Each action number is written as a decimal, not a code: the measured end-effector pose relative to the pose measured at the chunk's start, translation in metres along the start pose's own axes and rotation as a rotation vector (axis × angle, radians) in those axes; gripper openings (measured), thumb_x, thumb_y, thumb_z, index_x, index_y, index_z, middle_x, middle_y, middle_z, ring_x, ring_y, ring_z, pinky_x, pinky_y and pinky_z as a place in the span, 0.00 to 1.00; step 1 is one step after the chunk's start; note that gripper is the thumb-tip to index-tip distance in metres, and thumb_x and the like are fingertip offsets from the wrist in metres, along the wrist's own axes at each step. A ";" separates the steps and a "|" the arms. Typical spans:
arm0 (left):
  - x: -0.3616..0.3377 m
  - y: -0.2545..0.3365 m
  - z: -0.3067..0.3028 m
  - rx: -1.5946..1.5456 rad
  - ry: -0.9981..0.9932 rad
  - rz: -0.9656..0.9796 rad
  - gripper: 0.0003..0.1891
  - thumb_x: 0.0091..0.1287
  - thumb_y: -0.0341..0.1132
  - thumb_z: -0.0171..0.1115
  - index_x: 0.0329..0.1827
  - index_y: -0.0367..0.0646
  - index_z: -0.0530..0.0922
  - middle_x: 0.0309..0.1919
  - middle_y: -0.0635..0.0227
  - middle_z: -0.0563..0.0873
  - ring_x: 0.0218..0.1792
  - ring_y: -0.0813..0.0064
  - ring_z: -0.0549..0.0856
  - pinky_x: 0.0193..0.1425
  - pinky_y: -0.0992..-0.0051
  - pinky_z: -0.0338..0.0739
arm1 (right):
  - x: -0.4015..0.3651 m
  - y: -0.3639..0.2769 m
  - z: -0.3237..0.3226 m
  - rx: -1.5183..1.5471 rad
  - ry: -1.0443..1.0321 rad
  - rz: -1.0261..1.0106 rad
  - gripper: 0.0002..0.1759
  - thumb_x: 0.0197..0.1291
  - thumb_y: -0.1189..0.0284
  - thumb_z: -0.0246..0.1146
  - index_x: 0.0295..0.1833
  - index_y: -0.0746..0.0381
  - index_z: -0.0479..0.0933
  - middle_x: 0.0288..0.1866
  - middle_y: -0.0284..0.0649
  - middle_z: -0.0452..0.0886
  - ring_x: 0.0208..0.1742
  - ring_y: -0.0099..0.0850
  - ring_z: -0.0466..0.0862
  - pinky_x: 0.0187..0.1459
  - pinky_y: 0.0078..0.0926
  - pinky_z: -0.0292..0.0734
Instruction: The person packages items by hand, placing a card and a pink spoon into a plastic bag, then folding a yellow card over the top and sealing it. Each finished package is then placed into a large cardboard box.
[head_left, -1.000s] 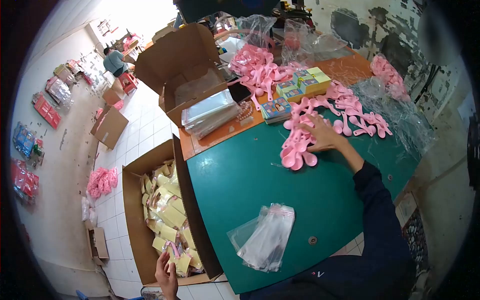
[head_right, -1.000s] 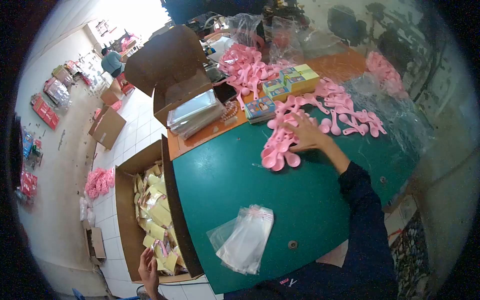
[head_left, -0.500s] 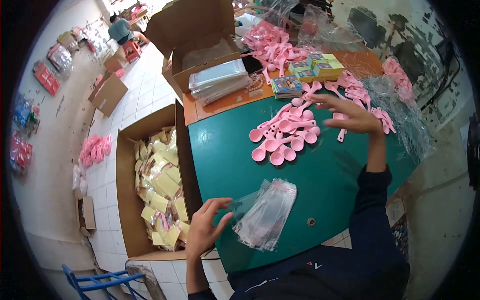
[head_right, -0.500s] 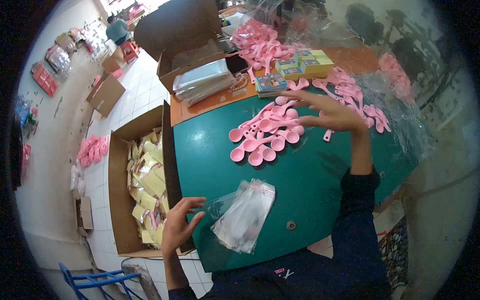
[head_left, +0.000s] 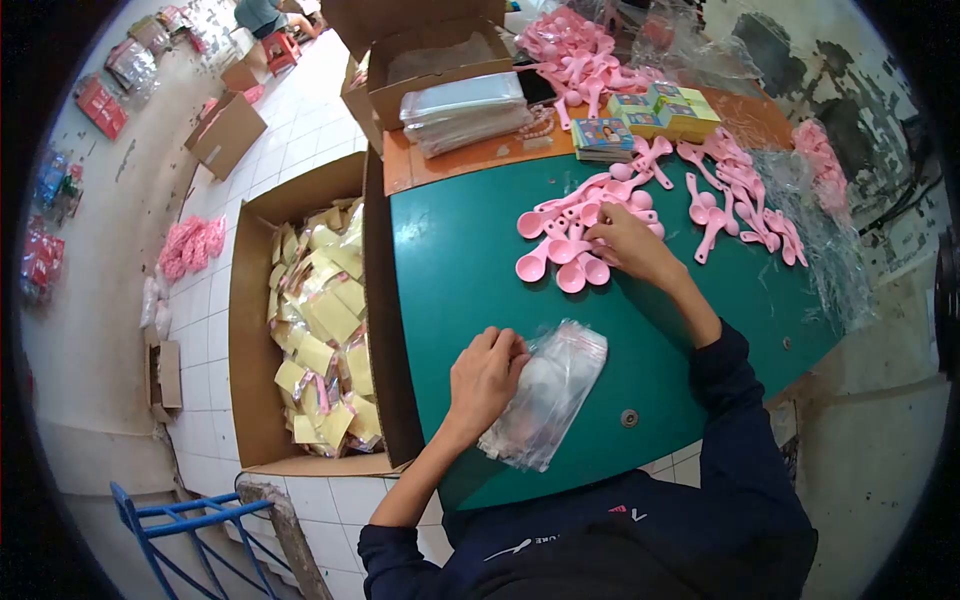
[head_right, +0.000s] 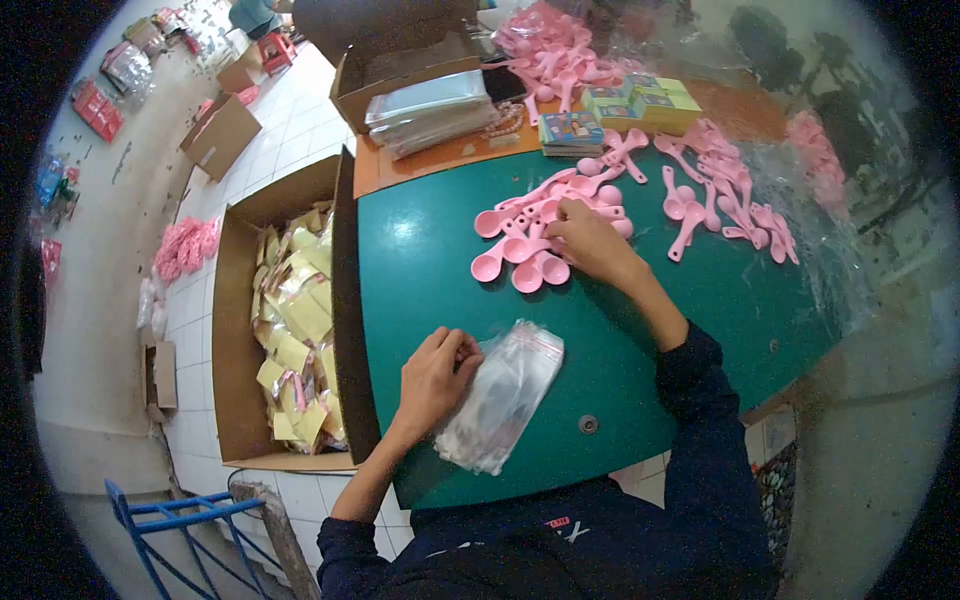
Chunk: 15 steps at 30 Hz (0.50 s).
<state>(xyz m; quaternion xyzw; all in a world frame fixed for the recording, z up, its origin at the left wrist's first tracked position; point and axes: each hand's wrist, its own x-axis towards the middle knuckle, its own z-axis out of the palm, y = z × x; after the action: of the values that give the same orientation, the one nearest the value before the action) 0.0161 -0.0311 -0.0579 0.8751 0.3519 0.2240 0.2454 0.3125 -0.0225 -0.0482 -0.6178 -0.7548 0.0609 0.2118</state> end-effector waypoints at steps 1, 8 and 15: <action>-0.001 -0.001 -0.002 -0.048 -0.012 -0.029 0.10 0.56 0.34 0.66 0.34 0.43 0.73 0.28 0.66 0.77 0.31 0.64 0.80 0.32 0.67 0.75 | 0.002 -0.003 -0.003 -0.019 0.009 -0.029 0.10 0.50 0.73 0.65 0.39 0.61 0.77 0.39 0.43 0.72 0.44 0.40 0.73 0.45 0.37 0.70; 0.004 -0.004 -0.017 -0.696 -0.117 -0.278 0.07 0.62 0.28 0.61 0.38 0.37 0.74 0.33 0.64 0.86 0.38 0.75 0.85 0.40 0.75 0.78 | -0.014 -0.056 -0.048 0.376 0.116 0.097 0.12 0.55 0.80 0.59 0.46 0.62 0.74 0.43 0.42 0.73 0.48 0.38 0.75 0.48 0.34 0.71; 0.004 0.000 -0.015 -0.707 -0.149 -0.163 0.04 0.64 0.27 0.59 0.39 0.37 0.75 0.39 0.62 0.85 0.41 0.76 0.85 0.46 0.75 0.79 | -0.064 -0.118 -0.047 0.511 0.146 0.364 0.08 0.58 0.80 0.59 0.45 0.66 0.75 0.35 0.43 0.77 0.29 0.29 0.79 0.32 0.24 0.74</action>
<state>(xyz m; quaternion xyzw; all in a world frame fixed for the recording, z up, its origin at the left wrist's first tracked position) 0.0108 -0.0242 -0.0452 0.7192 0.3026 0.2472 0.5745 0.2332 -0.1190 0.0201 -0.6721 -0.5751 0.2408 0.3995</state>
